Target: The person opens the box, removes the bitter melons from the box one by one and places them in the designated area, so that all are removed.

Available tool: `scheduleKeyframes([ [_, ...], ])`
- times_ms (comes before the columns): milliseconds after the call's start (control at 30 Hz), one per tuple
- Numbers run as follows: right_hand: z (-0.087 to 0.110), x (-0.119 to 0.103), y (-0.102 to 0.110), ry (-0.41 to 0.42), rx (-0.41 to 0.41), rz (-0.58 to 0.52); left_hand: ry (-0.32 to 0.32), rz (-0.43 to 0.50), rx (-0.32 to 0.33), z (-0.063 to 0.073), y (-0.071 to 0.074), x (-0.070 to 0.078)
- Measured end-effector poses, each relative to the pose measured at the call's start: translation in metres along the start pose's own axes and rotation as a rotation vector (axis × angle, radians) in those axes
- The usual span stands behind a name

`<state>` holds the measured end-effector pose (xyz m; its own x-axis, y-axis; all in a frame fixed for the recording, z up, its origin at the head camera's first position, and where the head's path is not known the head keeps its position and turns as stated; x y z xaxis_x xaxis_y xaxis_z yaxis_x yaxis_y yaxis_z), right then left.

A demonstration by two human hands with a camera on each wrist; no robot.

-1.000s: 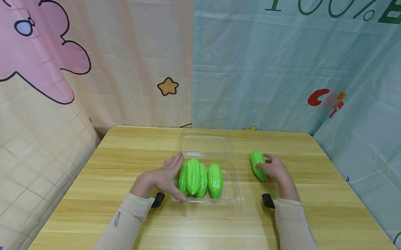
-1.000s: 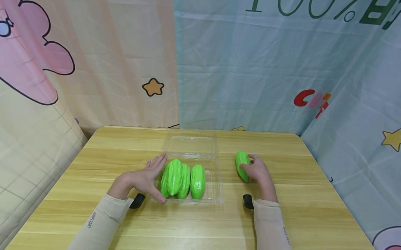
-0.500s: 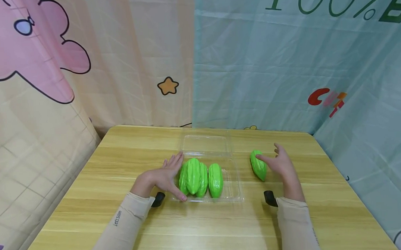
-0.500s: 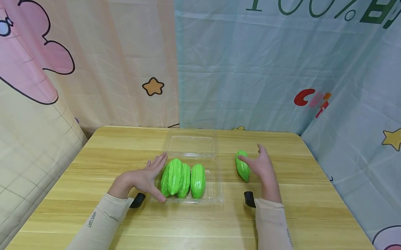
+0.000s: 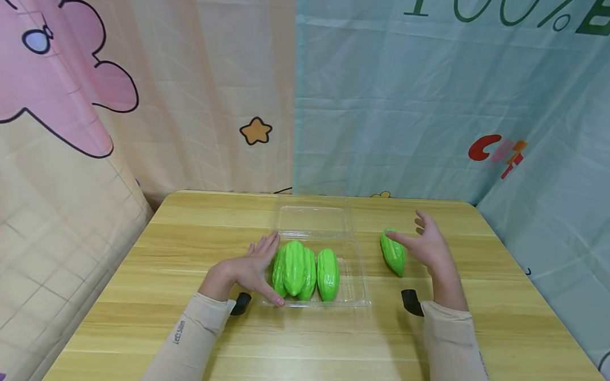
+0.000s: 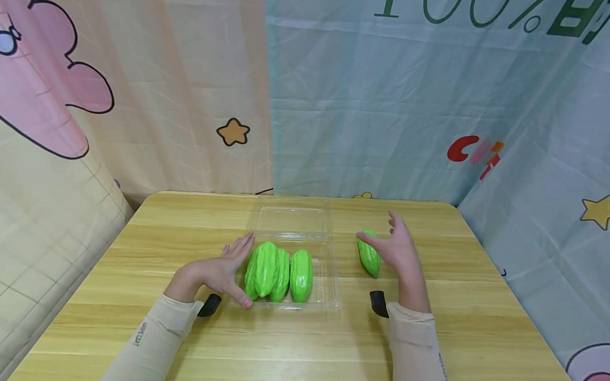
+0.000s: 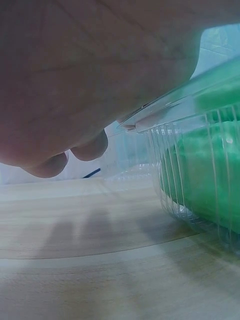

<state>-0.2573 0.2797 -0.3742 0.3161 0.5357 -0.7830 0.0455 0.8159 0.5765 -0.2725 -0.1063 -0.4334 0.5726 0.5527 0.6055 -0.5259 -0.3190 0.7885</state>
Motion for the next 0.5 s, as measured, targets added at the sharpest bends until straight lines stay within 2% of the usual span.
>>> scheduleKeyframes([
  [500, 0.006, -0.007, -0.013, 0.114, -0.148, -0.061, -0.001, -0.018, -0.007, 0.0, 0.0, -0.002],
])
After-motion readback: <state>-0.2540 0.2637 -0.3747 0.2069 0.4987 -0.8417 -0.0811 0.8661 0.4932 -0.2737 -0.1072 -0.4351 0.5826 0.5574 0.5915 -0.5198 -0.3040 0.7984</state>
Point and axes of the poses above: each hand's wrist, its own z-axis away from the middle knuckle, its own y-axis out of the back of the hand, x = y × z, the point moved 2 cm from there along -z, towards the middle knuckle, and after that the axes turned 9 degrees about -y, right-handed, at the moved point
